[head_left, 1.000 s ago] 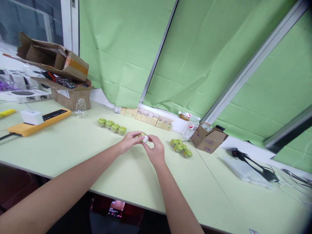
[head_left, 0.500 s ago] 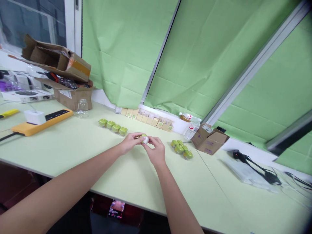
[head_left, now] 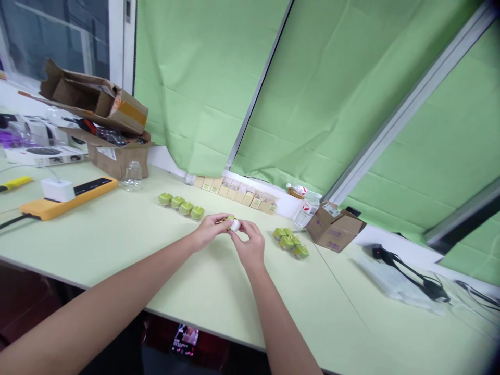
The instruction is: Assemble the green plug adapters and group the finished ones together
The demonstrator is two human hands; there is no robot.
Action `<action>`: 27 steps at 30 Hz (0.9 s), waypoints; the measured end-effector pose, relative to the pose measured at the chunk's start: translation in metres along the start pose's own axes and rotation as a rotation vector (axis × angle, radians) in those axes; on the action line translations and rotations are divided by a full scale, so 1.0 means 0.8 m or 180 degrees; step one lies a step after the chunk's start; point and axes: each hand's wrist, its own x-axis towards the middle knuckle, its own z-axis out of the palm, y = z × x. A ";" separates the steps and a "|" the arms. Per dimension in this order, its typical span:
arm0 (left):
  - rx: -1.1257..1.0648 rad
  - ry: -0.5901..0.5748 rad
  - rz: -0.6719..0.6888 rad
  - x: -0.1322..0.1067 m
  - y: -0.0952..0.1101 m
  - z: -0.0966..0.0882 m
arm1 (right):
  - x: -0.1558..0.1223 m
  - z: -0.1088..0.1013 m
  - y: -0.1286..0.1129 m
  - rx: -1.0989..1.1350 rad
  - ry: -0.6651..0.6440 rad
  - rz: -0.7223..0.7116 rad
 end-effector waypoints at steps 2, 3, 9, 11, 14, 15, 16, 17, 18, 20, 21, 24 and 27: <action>-0.0002 -0.0040 -0.0003 -0.001 0.002 0.000 | 0.000 0.000 0.000 0.0033 -0.0003 0.0028; 0.0000 -0.0059 -0.0006 -0.002 0.003 0.001 | 0.000 -0.001 -0.001 0.0044 -0.0018 0.0048; 0.0080 -0.0216 0.0009 -0.003 0.006 0.002 | -0.002 0.001 0.002 0.0046 -0.0046 0.0089; 0.0076 -0.0303 0.0025 -0.003 0.006 0.002 | -0.004 0.002 0.005 0.0088 -0.0020 0.0119; 0.0038 -0.0376 0.0015 -0.003 0.006 0.001 | -0.008 0.004 0.009 0.0245 -0.0027 0.0240; 0.0020 -0.0379 0.0003 -0.003 0.007 0.001 | -0.009 0.005 0.010 0.0306 -0.0031 0.0280; 0.0002 -0.0364 -0.0018 -0.002 0.007 0.001 | -0.010 0.005 0.011 0.0360 -0.0033 0.0310; -0.0021 -0.0328 -0.0046 -0.002 0.008 0.001 | -0.010 0.006 0.010 0.0398 -0.0034 0.0328; -0.0049 -0.0283 -0.0079 -0.002 0.008 0.001 | -0.010 0.006 0.010 0.0422 -0.0041 0.0342; -0.0112 -0.0189 -0.0145 -0.001 0.008 0.001 | -0.009 0.008 0.007 0.0502 -0.0052 0.0421; -0.0140 -0.0149 -0.0166 -0.001 0.008 0.001 | -0.007 0.009 0.007 0.0607 -0.0056 0.0513; -0.0205 -0.0172 -0.0187 0.000 0.009 0.001 | -0.002 0.010 0.010 0.1183 -0.0093 0.0954; -0.0305 -0.0188 -0.0259 -0.001 0.015 0.000 | 0.003 0.006 0.025 0.1598 -0.0185 0.1338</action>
